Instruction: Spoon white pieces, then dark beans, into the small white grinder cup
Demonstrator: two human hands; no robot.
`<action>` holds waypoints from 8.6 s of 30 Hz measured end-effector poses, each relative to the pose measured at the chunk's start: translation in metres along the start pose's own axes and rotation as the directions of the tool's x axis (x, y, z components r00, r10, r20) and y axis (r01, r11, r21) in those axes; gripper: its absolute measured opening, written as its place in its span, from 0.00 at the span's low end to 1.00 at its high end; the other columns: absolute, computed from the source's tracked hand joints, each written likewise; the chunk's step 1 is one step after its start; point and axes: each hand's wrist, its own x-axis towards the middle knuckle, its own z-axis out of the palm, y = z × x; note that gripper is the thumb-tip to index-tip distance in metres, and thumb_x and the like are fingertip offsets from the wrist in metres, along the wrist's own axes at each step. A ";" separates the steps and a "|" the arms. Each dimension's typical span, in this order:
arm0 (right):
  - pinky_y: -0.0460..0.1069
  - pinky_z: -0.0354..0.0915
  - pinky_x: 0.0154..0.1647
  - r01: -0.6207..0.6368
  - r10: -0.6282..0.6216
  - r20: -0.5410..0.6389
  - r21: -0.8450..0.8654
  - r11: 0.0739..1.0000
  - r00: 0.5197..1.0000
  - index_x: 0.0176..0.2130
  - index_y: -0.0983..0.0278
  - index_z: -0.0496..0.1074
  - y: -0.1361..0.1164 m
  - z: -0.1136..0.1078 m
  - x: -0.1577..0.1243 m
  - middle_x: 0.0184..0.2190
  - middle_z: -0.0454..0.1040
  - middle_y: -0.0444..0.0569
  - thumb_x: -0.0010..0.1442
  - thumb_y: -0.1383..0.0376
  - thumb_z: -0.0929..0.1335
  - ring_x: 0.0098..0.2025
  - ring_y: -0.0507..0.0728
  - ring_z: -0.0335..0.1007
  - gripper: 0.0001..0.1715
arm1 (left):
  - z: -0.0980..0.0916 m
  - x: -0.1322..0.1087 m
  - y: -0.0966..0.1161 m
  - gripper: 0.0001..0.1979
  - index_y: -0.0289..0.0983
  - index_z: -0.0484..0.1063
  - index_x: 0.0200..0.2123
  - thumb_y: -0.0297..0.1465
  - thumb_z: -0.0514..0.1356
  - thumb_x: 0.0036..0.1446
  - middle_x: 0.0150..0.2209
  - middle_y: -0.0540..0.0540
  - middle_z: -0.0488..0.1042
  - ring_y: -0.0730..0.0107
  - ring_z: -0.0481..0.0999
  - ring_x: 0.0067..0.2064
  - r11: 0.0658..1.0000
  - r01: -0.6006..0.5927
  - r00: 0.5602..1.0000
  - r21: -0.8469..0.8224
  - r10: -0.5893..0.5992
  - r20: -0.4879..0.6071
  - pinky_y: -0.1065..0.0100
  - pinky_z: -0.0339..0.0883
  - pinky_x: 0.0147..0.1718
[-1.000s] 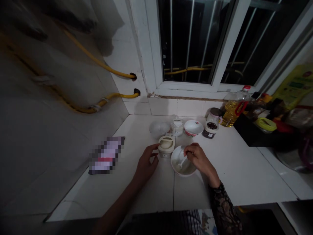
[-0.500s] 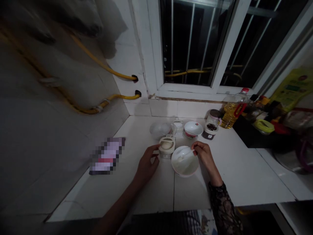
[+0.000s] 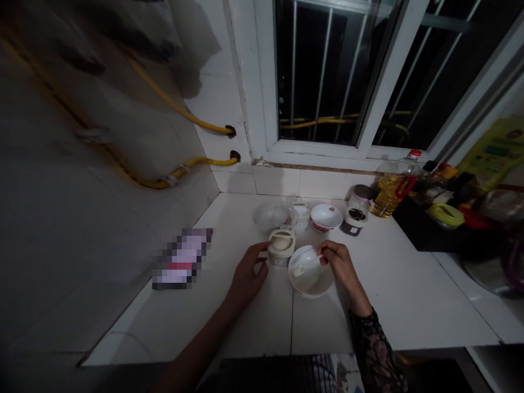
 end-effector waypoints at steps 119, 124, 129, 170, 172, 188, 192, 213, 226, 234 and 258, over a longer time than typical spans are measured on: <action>0.57 0.63 0.48 0.603 -0.683 0.169 -0.645 0.469 0.711 0.42 0.59 0.73 0.001 0.010 -0.098 0.33 0.80 0.45 0.65 0.74 0.63 0.36 0.56 0.74 0.14 | 0.012 -0.023 0.019 0.12 0.36 0.71 0.42 0.38 0.55 0.66 0.53 0.34 0.74 0.63 0.80 0.48 0.652 -0.678 0.733 0.339 0.631 0.252 0.69 0.77 0.40; 0.57 0.64 0.44 0.466 -0.747 -0.026 -0.767 0.440 0.664 0.43 0.61 0.73 0.005 0.001 -0.102 0.33 0.79 0.48 0.63 0.74 0.64 0.35 0.57 0.72 0.13 | 0.011 -0.025 0.017 0.09 0.36 0.71 0.45 0.33 0.57 0.65 0.57 0.34 0.71 0.59 0.77 0.53 0.622 -0.715 0.697 0.318 0.666 0.265 0.67 0.76 0.42; 0.56 0.63 0.41 0.421 -0.733 0.001 -0.819 0.390 0.681 0.42 0.62 0.74 0.007 0.005 -0.105 0.31 0.78 0.48 0.63 0.74 0.63 0.33 0.58 0.71 0.13 | 0.010 -0.026 0.017 0.09 0.37 0.71 0.47 0.29 0.57 0.65 0.57 0.37 0.72 0.58 0.77 0.53 0.642 -0.711 0.703 0.287 0.643 0.303 0.65 0.76 0.43; 0.57 0.64 0.43 0.263 -0.669 0.071 -0.946 0.190 0.740 0.37 0.65 0.74 0.002 0.009 -0.144 0.23 0.72 0.49 0.61 0.75 0.62 0.31 0.59 0.67 0.12 | 0.009 -0.021 0.036 0.06 0.36 0.71 0.39 0.23 0.56 0.62 0.48 0.36 0.77 0.62 0.79 0.48 0.499 -0.762 0.613 0.413 0.761 0.211 0.68 0.74 0.43; 0.57 0.64 0.42 0.290 -0.629 0.065 -0.921 0.261 0.774 0.37 0.65 0.73 0.006 0.015 -0.147 0.23 0.72 0.48 0.61 0.75 0.62 0.30 0.59 0.67 0.12 | 0.009 -0.021 0.034 0.06 0.36 0.71 0.39 0.23 0.56 0.62 0.50 0.37 0.76 0.62 0.79 0.49 0.507 -0.761 0.619 0.404 0.753 0.223 0.68 0.74 0.43; 0.59 0.65 0.46 0.365 -0.686 0.026 -0.861 0.354 0.727 0.45 0.64 0.73 0.018 0.025 -0.146 0.29 0.75 0.49 0.62 0.75 0.63 0.34 0.59 0.69 0.15 | 0.013 -0.026 0.021 0.10 0.38 0.70 0.47 0.25 0.58 0.62 0.54 0.38 0.75 0.61 0.79 0.50 0.525 -0.752 0.641 0.400 0.723 0.257 0.66 0.76 0.44; 0.60 0.64 0.46 0.268 -0.682 -0.015 -0.913 0.307 0.731 0.45 0.64 0.73 0.023 0.023 -0.146 0.28 0.75 0.50 0.62 0.74 0.63 0.34 0.60 0.69 0.15 | 0.016 -0.028 0.019 0.09 0.38 0.70 0.46 0.25 0.57 0.63 0.52 0.38 0.75 0.61 0.78 0.50 0.558 -0.730 0.667 0.395 0.708 0.231 0.66 0.75 0.44; 0.57 0.63 0.48 0.495 -0.602 0.393 -0.869 0.004 0.695 0.38 0.64 0.74 -0.016 -0.012 -0.135 0.24 0.70 0.47 0.63 0.77 0.61 0.30 0.57 0.63 0.15 | 0.016 -0.026 0.030 0.13 0.36 0.67 0.52 0.27 0.53 0.65 0.50 0.40 0.77 0.66 0.80 0.46 0.655 -0.672 0.735 0.346 0.644 0.211 0.68 0.75 0.45; 0.60 0.63 0.51 0.337 -0.680 0.069 -0.902 0.269 0.730 0.37 0.65 0.73 -0.006 0.019 -0.150 0.23 0.73 0.46 0.61 0.74 0.63 0.28 0.55 0.67 0.10 | 0.017 -0.030 0.028 0.12 0.38 0.70 0.49 0.27 0.52 0.66 0.51 0.42 0.77 0.66 0.78 0.51 0.675 -0.663 0.748 0.323 0.606 0.270 0.68 0.74 0.48; 0.59 0.63 0.51 0.360 -0.676 0.032 -0.864 0.352 0.736 0.40 0.63 0.72 0.006 0.018 -0.142 0.26 0.74 0.45 0.63 0.73 0.63 0.29 0.55 0.70 0.09 | 0.016 -0.031 0.027 0.14 0.42 0.69 0.53 0.31 0.54 0.66 0.55 0.45 0.74 0.63 0.77 0.53 0.875 -0.450 0.860 0.179 0.371 0.351 0.63 0.74 0.51; 0.58 0.62 0.47 0.364 -0.716 0.069 -0.892 0.267 0.695 0.47 0.63 0.73 0.009 0.007 -0.127 0.32 0.77 0.50 0.59 0.77 0.62 0.35 0.58 0.68 0.20 | 0.013 -0.027 0.036 0.19 0.40 0.63 0.59 0.33 0.54 0.66 0.57 0.43 0.73 0.63 0.77 0.54 0.951 -0.293 0.875 0.098 0.226 0.428 0.63 0.72 0.53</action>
